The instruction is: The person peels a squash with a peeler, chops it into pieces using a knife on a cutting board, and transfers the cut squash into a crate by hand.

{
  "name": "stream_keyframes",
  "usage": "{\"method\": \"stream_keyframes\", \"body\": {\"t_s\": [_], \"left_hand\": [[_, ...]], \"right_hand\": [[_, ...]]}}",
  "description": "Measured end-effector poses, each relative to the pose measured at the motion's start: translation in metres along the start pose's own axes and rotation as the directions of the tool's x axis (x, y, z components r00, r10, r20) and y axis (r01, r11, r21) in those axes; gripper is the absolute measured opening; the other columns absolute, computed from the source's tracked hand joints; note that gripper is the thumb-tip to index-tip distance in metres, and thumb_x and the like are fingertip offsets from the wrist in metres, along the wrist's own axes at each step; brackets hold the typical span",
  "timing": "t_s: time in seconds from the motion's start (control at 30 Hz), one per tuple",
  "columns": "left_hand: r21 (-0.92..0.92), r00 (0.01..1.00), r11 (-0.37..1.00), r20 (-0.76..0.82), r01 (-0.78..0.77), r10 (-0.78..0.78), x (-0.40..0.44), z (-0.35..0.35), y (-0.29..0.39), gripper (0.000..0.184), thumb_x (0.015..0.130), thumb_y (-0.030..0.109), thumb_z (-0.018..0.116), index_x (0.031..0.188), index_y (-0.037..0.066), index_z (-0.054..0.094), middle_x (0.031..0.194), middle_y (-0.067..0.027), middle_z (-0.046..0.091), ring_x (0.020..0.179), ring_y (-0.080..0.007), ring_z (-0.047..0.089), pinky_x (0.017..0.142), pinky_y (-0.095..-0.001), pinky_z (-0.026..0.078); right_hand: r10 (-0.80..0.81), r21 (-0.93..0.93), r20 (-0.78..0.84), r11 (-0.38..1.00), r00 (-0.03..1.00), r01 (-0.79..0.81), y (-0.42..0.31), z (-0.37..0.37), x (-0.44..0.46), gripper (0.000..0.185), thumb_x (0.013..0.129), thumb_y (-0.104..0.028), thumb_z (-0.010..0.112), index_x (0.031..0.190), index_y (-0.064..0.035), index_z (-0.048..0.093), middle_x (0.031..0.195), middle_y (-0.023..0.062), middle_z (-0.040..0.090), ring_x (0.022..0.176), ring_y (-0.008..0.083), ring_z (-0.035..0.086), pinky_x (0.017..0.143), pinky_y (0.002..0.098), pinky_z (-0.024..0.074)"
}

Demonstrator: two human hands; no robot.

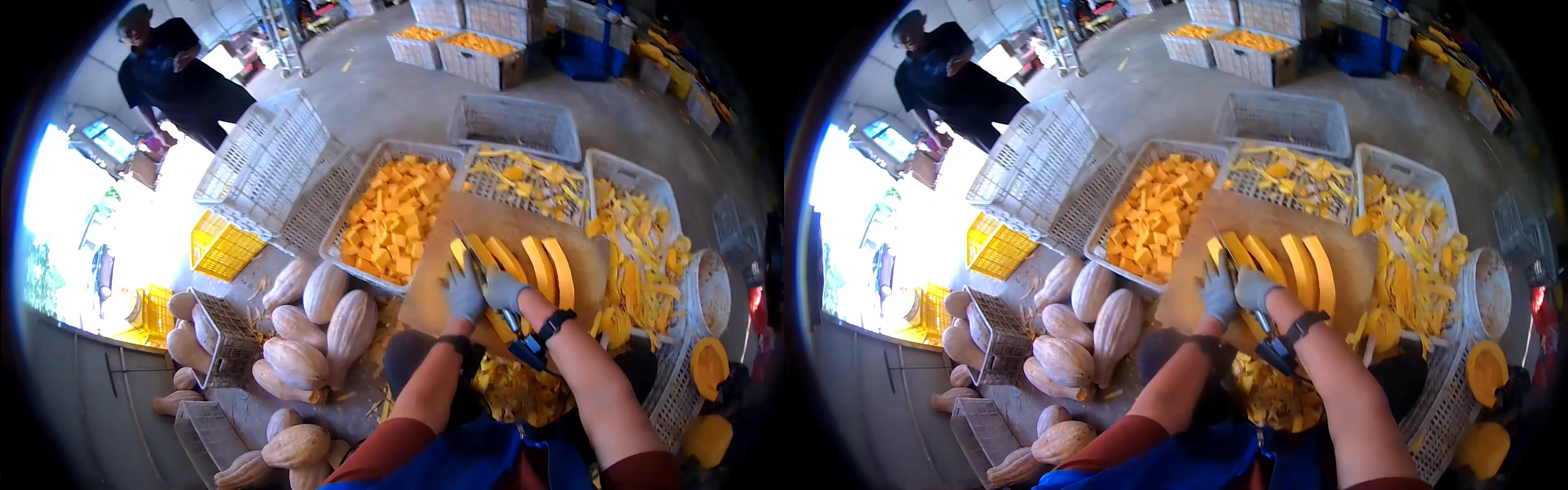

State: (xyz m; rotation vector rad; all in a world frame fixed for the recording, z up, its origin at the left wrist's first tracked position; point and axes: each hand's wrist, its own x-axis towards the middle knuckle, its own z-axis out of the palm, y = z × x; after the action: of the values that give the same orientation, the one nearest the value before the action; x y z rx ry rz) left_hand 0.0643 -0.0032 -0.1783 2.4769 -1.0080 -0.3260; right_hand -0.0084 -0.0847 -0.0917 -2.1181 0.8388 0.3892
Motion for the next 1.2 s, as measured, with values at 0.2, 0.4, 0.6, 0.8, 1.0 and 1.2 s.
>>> {"method": "stream_keyframes", "body": {"t_s": [0.2,0.4,0.6,0.8,1.0,1.2], "left_hand": [[0.002,0.998,0.999,-0.043,-0.044,0.044,-0.003,-0.001,0.001,0.067,0.093,0.04,0.044,0.15,0.015,0.017,0.148,-0.028,0.025,0.138,-0.0412,0.025,0.108,-0.0644,0.01],[-0.087,0.986,0.993,-0.155,-0.074,0.06,0.003,0.011,-0.007,0.059,0.097,0.038,0.036,0.149,0.015,0.021,0.148,-0.0258,0.027,0.138,-0.0404,0.025,0.11,-0.0616,0.009],[-0.018,0.99,0.997,-0.121,-0.074,0.071,-0.002,0.012,-0.007,0.058,0.098,0.039,0.033,0.15,0.017,0.019,0.149,-0.0242,0.028,0.139,-0.0401,0.023,0.11,-0.061,0.009],[-0.157,1.0,0.987,-0.023,-0.018,0.014,0.003,-0.008,-0.002,0.061,0.098,0.045,0.032,0.151,0.02,0.016,0.146,-0.0241,0.032,0.137,-0.0407,0.027,0.108,-0.0629,0.011],[-0.284,0.974,0.946,-0.115,0.157,-0.196,-0.032,-0.013,0.046,0.104,0.074,0.054,0.07,0.15,0.008,0.016,0.146,-0.0356,0.019,0.134,-0.0459,0.03,0.107,-0.0455,0.032],[0.006,0.982,0.982,0.026,0.188,-0.188,-0.022,-0.025,0.054,0.103,0.069,0.047,0.072,0.149,0.012,0.018,0.148,-0.0345,0.016,0.129,-0.0482,0.035,0.104,-0.0488,0.035]], "right_hand": [[-0.017,-0.029,0.185,0.999,0.983,0.023,-0.029,-0.037,-0.018,0.028,0.085,-0.011,0.046,0.103,0.0097,0.051,0.074,0.0268,0.064,0.059,0.0343,0.066,0.051,0.0425,0.0525],[0.031,-0.081,-0.019,0.996,0.999,-0.032,0.02,0.008,-0.093,0.024,0.083,-0.009,0.052,0.101,0.008,0.054,0.084,0.0292,0.065,0.08,0.0424,0.066,0.069,0.0453,0.0523],[0.025,-0.006,-0.196,1.0,0.98,-0.026,0.054,0.062,-0.107,0.021,0.09,-0.016,0.045,0.1,0.0023,0.047,0.081,0.0302,0.062,0.077,0.0476,0.061,0.068,0.051,0.0492],[-0.067,0.154,-0.43,0.977,0.9,0.147,0.085,0.083,-0.129,0.026,0.092,-0.024,0.048,0.098,0.0015,0.044,0.072,0.0295,0.06,0.069,0.0469,0.06,0.062,0.0536,0.0464],[-0.006,0.233,-0.512,0.962,0.859,0.145,0.084,0.082,-0.162,0.026,0.092,-0.025,0.051,0.097,0.0004,0.045,0.07,0.0278,0.06,0.066,0.046,0.059,0.058,0.0538,0.0442],[0.103,0.26,-0.497,0.965,0.862,0.035,0.084,0.084,-0.159,0.027,0.091,-0.024,0.052,0.099,0.0011,0.046,0.071,0.0278,0.06,0.068,0.0462,0.059,0.06,0.0539,0.0449]]}}
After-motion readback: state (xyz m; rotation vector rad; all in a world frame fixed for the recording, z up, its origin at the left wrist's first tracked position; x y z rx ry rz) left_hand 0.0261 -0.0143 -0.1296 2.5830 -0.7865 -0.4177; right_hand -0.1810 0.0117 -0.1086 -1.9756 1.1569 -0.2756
